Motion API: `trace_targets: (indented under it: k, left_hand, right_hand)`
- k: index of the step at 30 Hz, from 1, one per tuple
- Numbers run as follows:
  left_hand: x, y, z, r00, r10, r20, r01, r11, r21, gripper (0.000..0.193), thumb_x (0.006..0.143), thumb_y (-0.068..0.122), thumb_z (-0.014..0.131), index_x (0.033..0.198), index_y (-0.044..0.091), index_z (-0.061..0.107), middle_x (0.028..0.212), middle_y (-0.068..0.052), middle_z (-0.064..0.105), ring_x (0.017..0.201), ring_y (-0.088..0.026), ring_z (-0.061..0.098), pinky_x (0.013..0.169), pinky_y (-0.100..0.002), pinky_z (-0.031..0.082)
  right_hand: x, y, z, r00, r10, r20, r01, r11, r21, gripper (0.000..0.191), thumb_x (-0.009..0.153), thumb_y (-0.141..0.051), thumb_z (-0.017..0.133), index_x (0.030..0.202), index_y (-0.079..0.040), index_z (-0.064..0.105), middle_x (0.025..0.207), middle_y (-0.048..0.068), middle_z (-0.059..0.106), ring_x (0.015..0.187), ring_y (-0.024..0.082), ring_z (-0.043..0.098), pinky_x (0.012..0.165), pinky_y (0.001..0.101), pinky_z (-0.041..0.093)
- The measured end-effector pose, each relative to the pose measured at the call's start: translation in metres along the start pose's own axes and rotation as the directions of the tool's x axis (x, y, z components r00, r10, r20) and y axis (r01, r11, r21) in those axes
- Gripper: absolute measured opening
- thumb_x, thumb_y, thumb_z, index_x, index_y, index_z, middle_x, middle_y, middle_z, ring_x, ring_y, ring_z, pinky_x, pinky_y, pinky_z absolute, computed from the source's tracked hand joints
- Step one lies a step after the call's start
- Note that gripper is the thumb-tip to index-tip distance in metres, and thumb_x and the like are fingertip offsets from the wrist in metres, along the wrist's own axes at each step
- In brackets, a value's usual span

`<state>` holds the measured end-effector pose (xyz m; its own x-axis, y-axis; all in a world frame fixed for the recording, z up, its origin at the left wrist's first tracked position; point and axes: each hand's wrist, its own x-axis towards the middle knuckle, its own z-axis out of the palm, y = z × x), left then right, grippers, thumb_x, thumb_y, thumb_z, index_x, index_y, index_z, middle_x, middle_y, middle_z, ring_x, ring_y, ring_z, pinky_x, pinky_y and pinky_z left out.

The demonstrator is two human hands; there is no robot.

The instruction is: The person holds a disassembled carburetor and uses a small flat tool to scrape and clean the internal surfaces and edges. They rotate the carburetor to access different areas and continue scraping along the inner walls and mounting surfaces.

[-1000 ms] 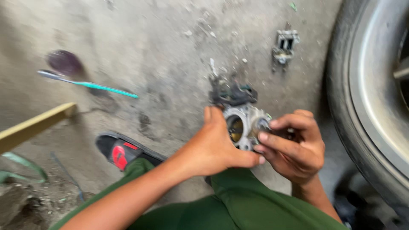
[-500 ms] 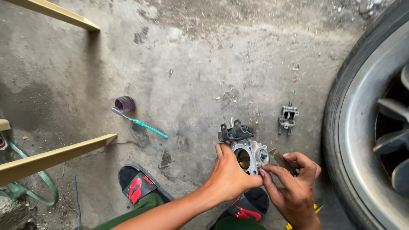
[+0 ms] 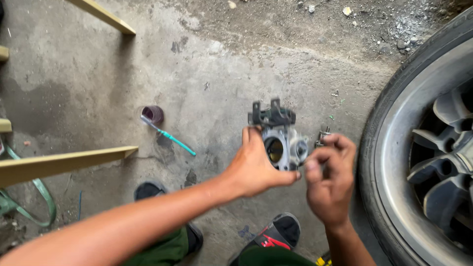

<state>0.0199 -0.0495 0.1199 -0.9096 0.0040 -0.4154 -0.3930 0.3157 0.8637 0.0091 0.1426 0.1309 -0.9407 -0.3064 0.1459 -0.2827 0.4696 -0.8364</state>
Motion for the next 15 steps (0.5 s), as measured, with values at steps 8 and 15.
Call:
trace_targets:
  k: [8, 15]
  left_hand:
    - [-0.004, 0.021, -0.084, 0.942, 0.216, 0.256, -0.196, 0.975, -0.102, 0.120, 0.069, 0.055, 0.084, 0.155, -0.006, 0.027, 0.151, -0.026, 0.040, 0.147, -0.036, 0.038, 0.121, -0.042, 0.032]
    - [0.013, 0.045, -0.086, 0.891, 0.368, 0.265, -0.317, 0.923, -0.217, 0.117, 0.072, 0.054, 0.084, 0.156, -0.003, 0.026, 0.151, -0.023, 0.041, 0.149, -0.035, 0.040, 0.123, -0.043, 0.034]
  right_hand:
    - [0.066, -0.066, -0.031, 0.987, -0.154, 0.049, 0.134, 0.952, 0.276, 0.036, 0.106, -0.017, 0.044, 0.138, -0.001, 0.042, 0.132, 0.012, 0.056, 0.101, 0.010, 0.054, 0.090, 0.0252, 0.044]
    - [0.080, -0.124, -0.063, 0.996, 0.020, 0.091, -0.025, 0.998, 0.056, 0.046, 0.110, 0.001, 0.056, 0.155, 0.005, 0.046, 0.126, 0.011, 0.062, 0.112, 0.015, 0.062, 0.103, 0.0261, 0.050]
